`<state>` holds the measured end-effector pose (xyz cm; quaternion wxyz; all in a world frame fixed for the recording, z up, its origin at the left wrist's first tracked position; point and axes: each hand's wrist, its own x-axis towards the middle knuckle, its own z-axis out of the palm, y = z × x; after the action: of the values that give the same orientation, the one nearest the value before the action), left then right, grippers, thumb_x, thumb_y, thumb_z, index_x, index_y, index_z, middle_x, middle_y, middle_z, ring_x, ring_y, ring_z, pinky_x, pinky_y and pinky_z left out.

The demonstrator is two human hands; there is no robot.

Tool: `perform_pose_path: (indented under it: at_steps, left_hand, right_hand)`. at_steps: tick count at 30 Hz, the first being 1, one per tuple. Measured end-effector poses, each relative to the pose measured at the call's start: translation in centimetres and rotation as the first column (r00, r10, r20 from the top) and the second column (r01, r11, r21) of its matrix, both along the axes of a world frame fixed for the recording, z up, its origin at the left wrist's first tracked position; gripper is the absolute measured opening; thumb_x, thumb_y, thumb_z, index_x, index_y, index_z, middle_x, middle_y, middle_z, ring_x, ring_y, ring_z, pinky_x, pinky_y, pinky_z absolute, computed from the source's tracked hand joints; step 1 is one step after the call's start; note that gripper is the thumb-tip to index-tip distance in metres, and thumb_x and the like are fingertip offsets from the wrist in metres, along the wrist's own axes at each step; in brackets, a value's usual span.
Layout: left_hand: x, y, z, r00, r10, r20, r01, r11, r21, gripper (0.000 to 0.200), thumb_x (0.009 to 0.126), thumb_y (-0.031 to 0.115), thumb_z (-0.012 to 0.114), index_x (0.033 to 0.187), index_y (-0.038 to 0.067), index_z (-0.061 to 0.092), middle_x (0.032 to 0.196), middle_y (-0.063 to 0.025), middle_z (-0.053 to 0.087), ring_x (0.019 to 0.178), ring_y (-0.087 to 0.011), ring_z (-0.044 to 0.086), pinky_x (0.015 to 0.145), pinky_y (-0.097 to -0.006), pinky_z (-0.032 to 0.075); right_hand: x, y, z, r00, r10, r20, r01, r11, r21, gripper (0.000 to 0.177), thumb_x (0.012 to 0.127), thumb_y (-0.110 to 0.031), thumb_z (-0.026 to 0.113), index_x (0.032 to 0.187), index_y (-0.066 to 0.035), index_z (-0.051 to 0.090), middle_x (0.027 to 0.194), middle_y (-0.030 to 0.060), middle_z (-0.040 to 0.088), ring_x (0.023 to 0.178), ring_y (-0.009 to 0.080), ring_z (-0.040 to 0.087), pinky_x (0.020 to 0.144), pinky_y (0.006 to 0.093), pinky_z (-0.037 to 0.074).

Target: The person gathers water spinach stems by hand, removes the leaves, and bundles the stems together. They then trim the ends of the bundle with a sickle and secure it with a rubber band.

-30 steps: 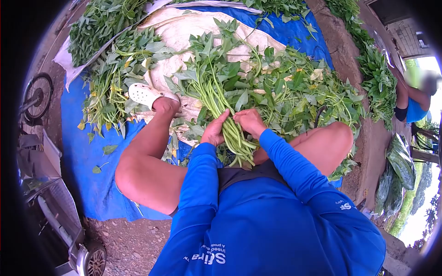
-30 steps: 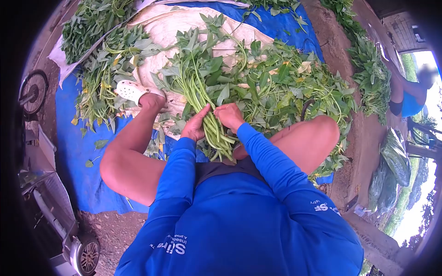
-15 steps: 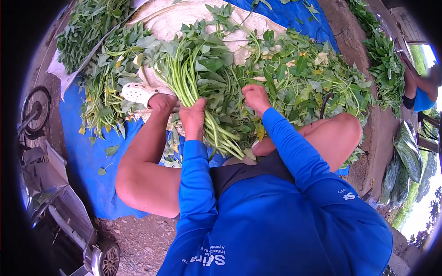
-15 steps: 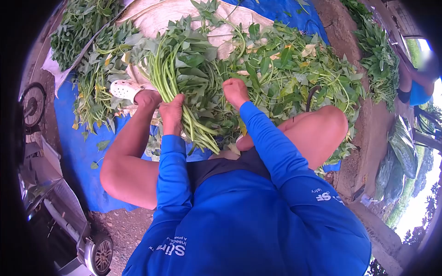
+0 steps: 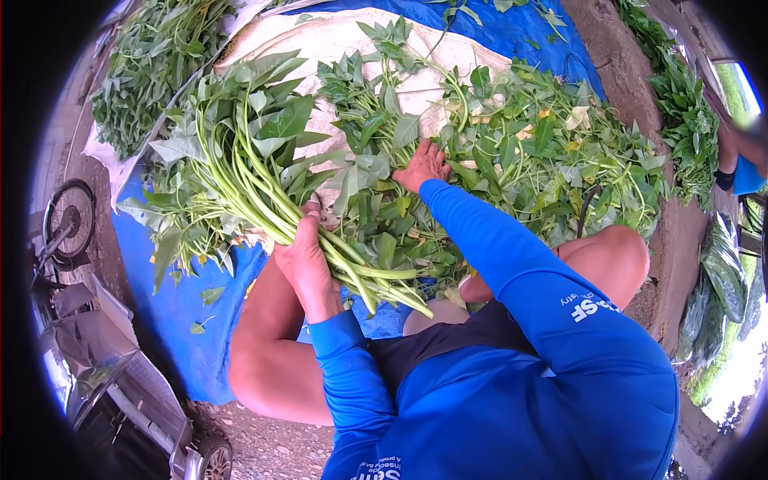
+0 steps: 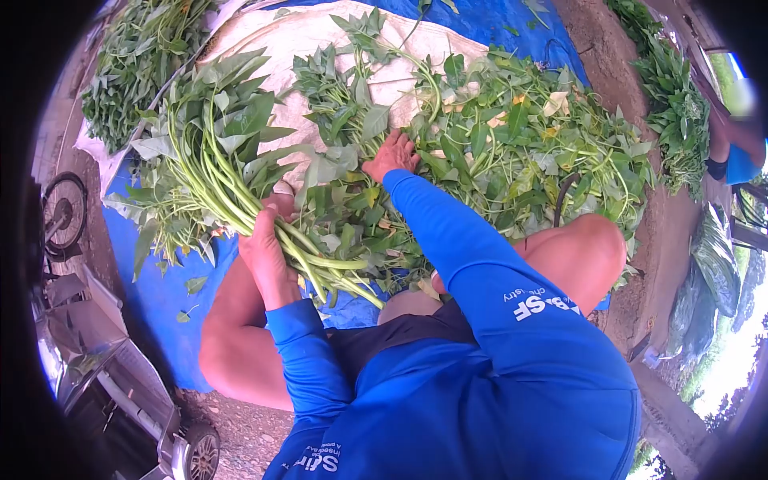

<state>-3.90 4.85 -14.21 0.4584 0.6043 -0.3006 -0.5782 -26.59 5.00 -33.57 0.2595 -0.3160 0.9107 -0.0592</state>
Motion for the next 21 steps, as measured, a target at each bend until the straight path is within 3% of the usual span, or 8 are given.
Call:
perform_pose_path:
  at_steps: [4,5,8,9,11,15,18,21]
  left_hand:
    - [-0.8,-0.8,-0.5,0.999,-0.044,-0.026,0.044,0.999,0.012,0.031,0.093,0.005,0.074,0.122,-0.001,0.069,0.100,-0.0065,0.070,0.078,-0.0136,0.063,0.073,-0.0312,0.053]
    - [-0.7,-0.9,-0.9,0.999,-0.045,0.006,0.045,0.999,0.005,0.034,0.092,0.003,0.073,0.125,-0.002,0.066,0.105,-0.0065,0.069,0.084,-0.0137,0.063,0.078,-0.0307,0.053]
    - [-0.3,-1.1,-0.8,0.997,-0.078,-0.007,0.078,0.997,0.020,0.034,0.092,0.002,0.073,0.125,-0.002,0.065,0.104,-0.0060,0.068,0.088,-0.0140,0.063,0.082,-0.0308,0.053]
    - [-0.5,-1.1,-0.7,0.998,-0.055,-0.007,0.055,0.998,0.017,0.033,0.092,0.002,0.074,0.123,-0.001,0.064,0.102,-0.0050,0.067,0.086,-0.0136,0.063,0.079,-0.0305,0.053]
    - [-0.3,-1.0,-0.6,0.999,-0.046,-0.022,0.046,0.999,-0.004,0.031,0.091,0.002,0.074,0.121,-0.001,0.065,0.100,-0.0047,0.067,0.083,-0.0133,0.063,0.076,-0.0301,0.053]
    - [0.3,-0.8,0.0,0.998,-0.009,-0.066,0.009,1.000,-0.008,0.027,0.091,0.001,0.073,0.116,0.001,0.065,0.094,-0.0040,0.066,0.074,-0.0128,0.061,0.068,-0.0295,0.051]
    - [0.4,-1.0,-0.1,0.993,0.002,-0.119,-0.005,1.000,-0.022,0.021,0.091,0.003,0.072,0.111,0.002,0.065,0.086,-0.0030,0.064,0.071,-0.0124,0.059,0.064,-0.0284,0.049]
    - [1.1,-0.8,0.4,0.991,-0.001,-0.136,0.001,1.000,0.000,0.017,0.091,0.005,0.073,0.106,0.002,0.067,0.085,-0.0035,0.065,0.069,-0.0132,0.060,0.062,-0.0289,0.049]
  right_hand:
    - [-0.7,-2.1,0.3,0.991,0.031,0.134,-0.049,0.990,0.132,0.076,0.084,-0.035,0.082,0.147,-0.001,0.058,0.156,0.0236,0.047,0.149,0.0435,0.038,0.122,0.0595,0.033]
    - [-0.3,-1.8,0.1,0.994,0.112,-0.007,-0.112,0.992,0.058,0.060,0.085,-0.026,0.078,0.136,0.001,0.065,0.149,0.0278,0.056,0.142,0.0453,0.050,0.118,0.0576,0.042]
    - [-1.5,-2.6,-2.6,0.966,0.086,0.244,-0.068,0.994,-0.083,0.056,0.084,-0.023,0.078,0.132,0.002,0.065,0.134,0.0308,0.067,0.128,0.0479,0.064,0.111,0.0535,0.051]
    - [-1.9,-2.4,-1.7,0.965,0.114,0.236,-0.082,0.987,-0.141,0.056,0.082,-0.022,0.080,0.129,0.005,0.064,0.120,0.0320,0.073,0.115,0.0504,0.070,0.104,0.0511,0.055]
    - [-4.0,-3.1,1.2,0.965,0.128,0.231,-0.074,0.970,-0.230,0.059,0.082,-0.024,0.080,0.131,0.005,0.063,0.120,0.0320,0.073,0.116,0.0507,0.070,0.104,0.0519,0.055]
    - [-7.9,-3.1,13.2,0.976,0.218,-0.002,-0.210,0.935,-0.285,0.064,0.084,-0.023,0.078,0.138,0.004,0.056,0.123,0.0339,0.072,0.113,0.0516,0.070,0.101,0.0543,0.055]
    - [-8.3,-0.9,18.0,0.938,0.281,-0.202,-0.332,0.893,-0.302,0.063,0.084,-0.021,0.076,0.138,0.004,0.056,0.121,0.0348,0.071,0.113,0.0533,0.069,0.101,0.0561,0.055]
    - [-7.9,2.0,16.3,0.912,0.402,-0.083,-0.391,0.788,-0.476,0.073,0.089,-0.030,0.080,0.147,0.005,0.054,0.122,0.0302,0.074,0.105,0.0443,0.074,0.096,0.0521,0.057]
